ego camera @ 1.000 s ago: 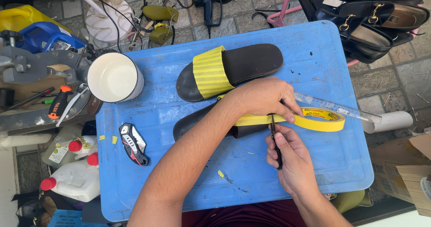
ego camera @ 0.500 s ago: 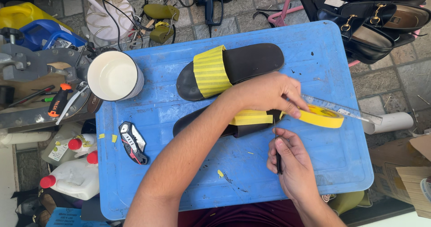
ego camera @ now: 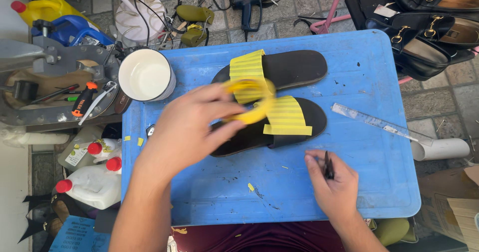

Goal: The person applies yellow masking tape across the top strap of a pair of black slide sandals. They repeatedly measure, cut, and press down strips of tape to cover the strap area on both sandals.

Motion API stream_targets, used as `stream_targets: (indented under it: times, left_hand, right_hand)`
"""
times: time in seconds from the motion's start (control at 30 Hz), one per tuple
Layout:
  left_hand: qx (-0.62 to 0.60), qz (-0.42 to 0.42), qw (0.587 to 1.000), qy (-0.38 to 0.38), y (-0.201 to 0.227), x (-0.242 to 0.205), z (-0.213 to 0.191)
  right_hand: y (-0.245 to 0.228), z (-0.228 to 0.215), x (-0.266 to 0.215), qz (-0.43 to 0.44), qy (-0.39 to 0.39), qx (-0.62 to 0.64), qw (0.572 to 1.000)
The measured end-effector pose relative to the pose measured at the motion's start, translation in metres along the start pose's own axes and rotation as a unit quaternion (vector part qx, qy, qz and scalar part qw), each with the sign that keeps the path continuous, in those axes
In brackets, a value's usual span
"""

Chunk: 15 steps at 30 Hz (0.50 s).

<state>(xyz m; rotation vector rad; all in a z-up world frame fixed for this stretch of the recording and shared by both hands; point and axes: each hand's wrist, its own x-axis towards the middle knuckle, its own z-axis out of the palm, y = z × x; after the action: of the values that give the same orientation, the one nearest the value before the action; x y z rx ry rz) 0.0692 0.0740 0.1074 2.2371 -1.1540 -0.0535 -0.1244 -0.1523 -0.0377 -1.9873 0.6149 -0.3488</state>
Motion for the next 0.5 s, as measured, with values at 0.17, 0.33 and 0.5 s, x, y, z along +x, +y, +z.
stream_targets:
  times: [0.17, 0.33, 0.5]
  left_hand:
    - [0.176, -0.171, 0.969, 0.006, -0.022, -0.052, 0.013]
    - [0.203, -0.197, 0.959, 0.009, -0.036, -0.067, 0.033]
    - [-0.025, -0.223, 0.959, 0.171, -0.015, -0.057, 0.057]
  right_hand:
    - [-0.010, 0.000, 0.029, -0.031, 0.044, 0.018, 0.998]
    - [-0.012, -0.011, 0.066, 0.049, -0.074, 0.081, 0.993]
    - [-0.008, -0.019, 0.089, 0.067, -0.167, 0.073, 0.981]
